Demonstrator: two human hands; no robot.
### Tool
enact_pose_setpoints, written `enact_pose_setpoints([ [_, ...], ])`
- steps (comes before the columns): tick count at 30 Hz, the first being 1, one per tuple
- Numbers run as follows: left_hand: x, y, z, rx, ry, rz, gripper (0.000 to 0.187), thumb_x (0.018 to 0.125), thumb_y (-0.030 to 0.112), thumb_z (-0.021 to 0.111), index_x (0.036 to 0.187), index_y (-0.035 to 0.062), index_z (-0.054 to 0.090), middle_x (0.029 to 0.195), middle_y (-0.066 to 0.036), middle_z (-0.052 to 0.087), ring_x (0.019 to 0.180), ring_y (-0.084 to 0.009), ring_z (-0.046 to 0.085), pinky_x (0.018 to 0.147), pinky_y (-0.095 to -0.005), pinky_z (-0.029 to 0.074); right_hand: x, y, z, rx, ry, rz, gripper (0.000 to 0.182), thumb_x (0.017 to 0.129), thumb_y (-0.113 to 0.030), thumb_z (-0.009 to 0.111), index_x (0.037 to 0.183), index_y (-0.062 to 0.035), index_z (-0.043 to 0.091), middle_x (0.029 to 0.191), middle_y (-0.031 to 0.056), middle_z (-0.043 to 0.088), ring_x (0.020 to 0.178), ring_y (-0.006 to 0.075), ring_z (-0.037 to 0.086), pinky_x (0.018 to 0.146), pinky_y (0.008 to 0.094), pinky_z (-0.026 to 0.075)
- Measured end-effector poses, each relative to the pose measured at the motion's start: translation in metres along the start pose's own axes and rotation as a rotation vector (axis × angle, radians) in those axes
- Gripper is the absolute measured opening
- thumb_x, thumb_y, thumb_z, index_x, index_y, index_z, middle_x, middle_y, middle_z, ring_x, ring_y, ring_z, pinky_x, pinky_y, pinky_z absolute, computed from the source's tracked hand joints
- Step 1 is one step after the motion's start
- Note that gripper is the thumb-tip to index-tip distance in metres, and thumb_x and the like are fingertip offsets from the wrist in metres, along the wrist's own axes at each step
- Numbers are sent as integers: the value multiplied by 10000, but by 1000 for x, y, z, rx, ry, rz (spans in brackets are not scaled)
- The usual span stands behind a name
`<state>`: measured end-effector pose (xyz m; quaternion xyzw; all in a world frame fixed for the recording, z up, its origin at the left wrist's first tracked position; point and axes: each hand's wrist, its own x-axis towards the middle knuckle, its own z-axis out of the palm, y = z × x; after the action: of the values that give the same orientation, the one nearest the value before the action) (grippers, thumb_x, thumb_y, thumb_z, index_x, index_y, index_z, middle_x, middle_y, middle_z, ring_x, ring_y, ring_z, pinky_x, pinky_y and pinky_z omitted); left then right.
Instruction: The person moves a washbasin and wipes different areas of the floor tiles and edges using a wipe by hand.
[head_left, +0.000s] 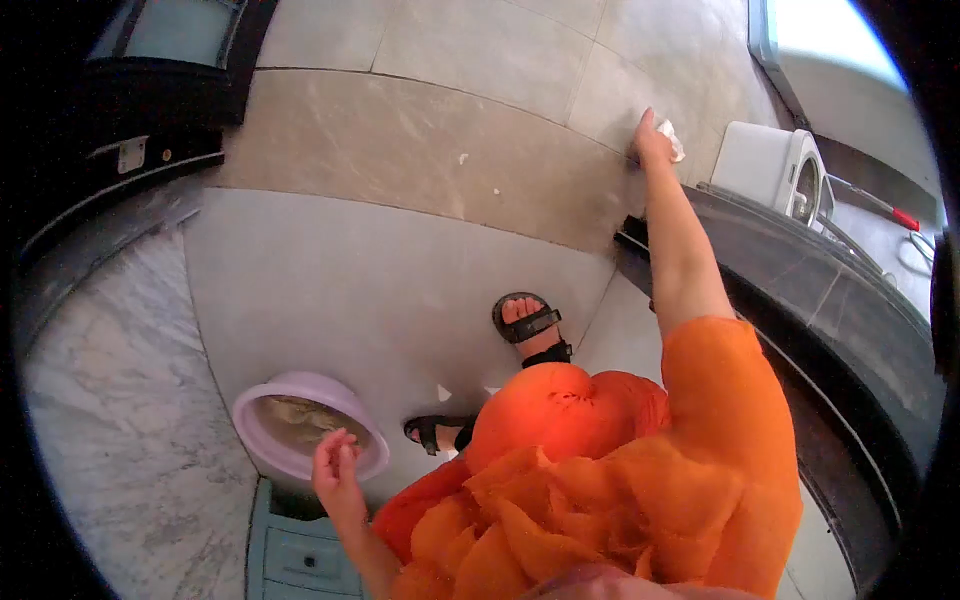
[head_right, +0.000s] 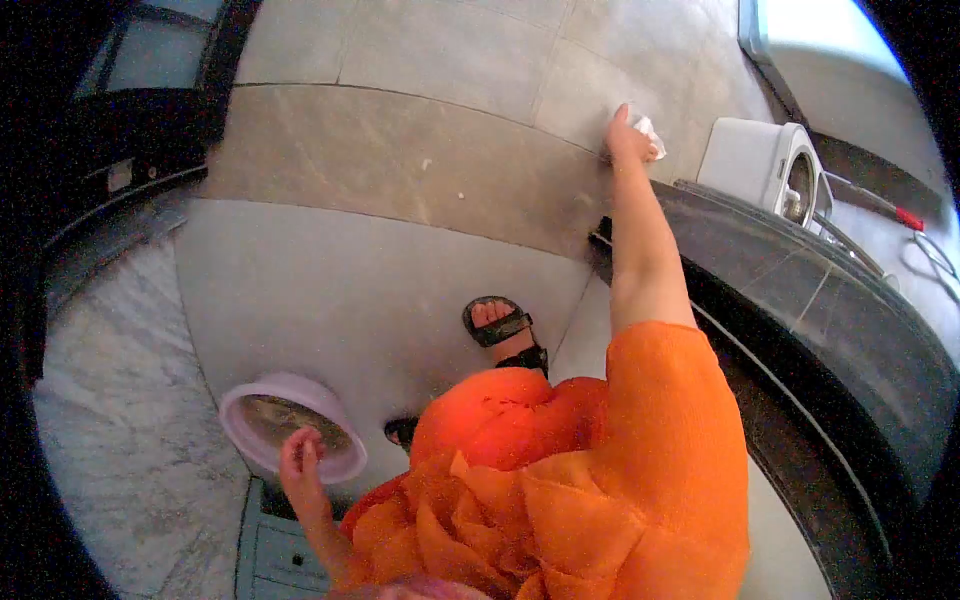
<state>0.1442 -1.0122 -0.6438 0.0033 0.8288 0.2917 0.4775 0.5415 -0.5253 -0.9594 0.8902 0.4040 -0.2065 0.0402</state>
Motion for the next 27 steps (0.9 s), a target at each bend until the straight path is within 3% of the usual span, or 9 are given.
enact_pose_setpoints([
  [3,-2,7,6,-45,10,-9,202,882,93,514,1070,34,558,951,-43,586,830,-118,537,783,-248,440,-43,-3,29,-280,7,-285,1032,793,-690,332,1291,201,184,1377,359,163,1304,473,100,1068,497,30],
  [6,-5,7,5,-7,-25,-29,206,876,98,522,1068,35,560,950,-38,586,827,-115,538,779,-244,440,-82,-18,17,-188,110,-453,1006,809,-660,343,1295,202,167,1375,367,155,1306,477,82,1067,500,8],
  [7,-3,5,9,4,-31,-20,207,874,100,525,1068,35,561,951,-37,586,828,-114,539,779,-242,440,-93,-42,15,-131,139,-279,963,827,-625,353,1296,197,178,1376,366,155,1306,476,78,1070,499,14],
  [10,3,21,10,3,-56,61,213,868,98,533,1069,34,561,956,-29,585,846,-110,536,772,-243,441,-123,-87,62,-109,288,-548,949,823,-627,364,1310,170,197,1383,349,167,1311,470,75,1075,498,16],
  [14,13,24,12,23,-56,95,224,871,94,532,1083,27,556,972,-49,589,857,-126,550,791,-264,447,-258,-166,95,-2,109,-1123,954,786,-638,436,1332,116,229,1405,315,157,1336,429,52,1094,459,25],
  [19,5,7,-4,60,-74,145,228,864,73,529,1087,25,546,982,-59,589,865,-138,556,809,-265,445,-251,-183,93,-73,-42,-1587,767,846,-506,482,1357,22,265,1425,253,182,1342,375,121,1090,438,136],
  [22,-13,-6,-19,23,59,88,208,845,57,535,1048,34,571,939,-37,592,840,-117,556,768,-252,443,-188,-89,45,-96,-100,-1355,630,830,-325,579,1347,-56,340,1450,190,179,1351,346,122,1098,428,116],
  [24,-21,-26,-27,70,100,99,203,841,52,534,1040,33,572,942,-40,592,834,-118,557,764,-252,443,-143,-19,42,-109,103,-1181,641,848,-334,544,1332,24,324,1428,219,220,1339,371,144,1096,435,99],
  [27,-38,-31,-35,-10,108,-28,188,838,45,535,1021,32,572,935,-44,591,821,-124,559,763,-256,444,-167,-53,56,-198,173,-1081,661,852,-389,518,1322,37,332,1408,232,256,1330,381,162,1093,439,95],
])
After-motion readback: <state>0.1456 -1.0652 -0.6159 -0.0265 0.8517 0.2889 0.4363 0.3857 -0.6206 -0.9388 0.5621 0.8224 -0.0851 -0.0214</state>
